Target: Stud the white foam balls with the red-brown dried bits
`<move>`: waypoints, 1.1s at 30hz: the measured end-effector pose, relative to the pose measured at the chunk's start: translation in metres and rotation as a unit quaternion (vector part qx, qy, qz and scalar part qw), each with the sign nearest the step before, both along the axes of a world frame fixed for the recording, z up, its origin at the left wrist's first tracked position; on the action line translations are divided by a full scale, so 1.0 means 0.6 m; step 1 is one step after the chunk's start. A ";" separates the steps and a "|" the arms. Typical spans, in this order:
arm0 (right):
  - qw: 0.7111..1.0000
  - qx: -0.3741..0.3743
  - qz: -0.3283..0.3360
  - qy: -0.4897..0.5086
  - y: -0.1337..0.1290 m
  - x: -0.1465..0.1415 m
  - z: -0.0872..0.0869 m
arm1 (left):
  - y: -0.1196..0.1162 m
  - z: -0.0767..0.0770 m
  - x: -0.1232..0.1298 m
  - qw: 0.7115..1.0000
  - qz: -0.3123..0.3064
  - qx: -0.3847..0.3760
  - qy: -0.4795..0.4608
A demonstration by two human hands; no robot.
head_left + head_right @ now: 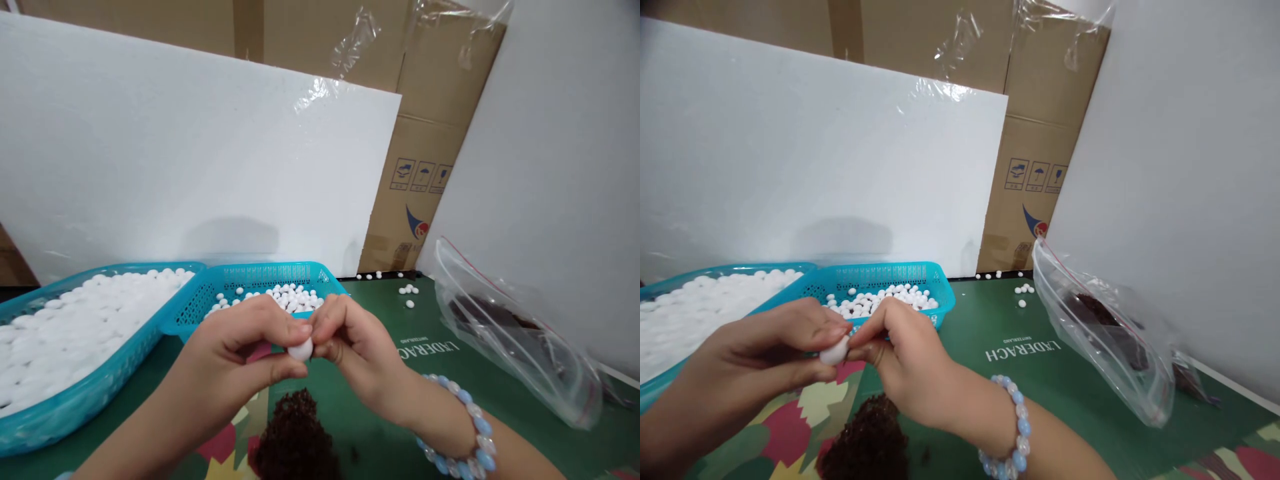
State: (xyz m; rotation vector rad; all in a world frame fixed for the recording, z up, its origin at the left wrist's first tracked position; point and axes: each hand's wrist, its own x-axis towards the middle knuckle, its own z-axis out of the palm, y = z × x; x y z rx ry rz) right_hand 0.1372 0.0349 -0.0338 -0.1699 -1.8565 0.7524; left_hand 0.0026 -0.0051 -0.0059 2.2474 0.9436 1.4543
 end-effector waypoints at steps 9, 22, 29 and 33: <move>0.961 -0.215 0.169 -0.045 -0.009 0.010 0.020 | -0.005 -0.004 0.008 0.999 0.004 -0.046 0.010; 0.993 0.030 -0.064 0.095 -0.010 0.000 0.010 | -0.003 -0.001 0.015 0.983 0.040 -0.148 -0.098; 0.977 0.162 -0.119 0.073 0.001 0.003 0.010 | 0.006 0.002 0.012 0.965 -0.018 -0.215 -0.148; 0.970 0.187 -0.131 0.080 0.003 0.003 0.009 | 0.009 0.003 0.005 0.983 0.005 -0.167 -0.072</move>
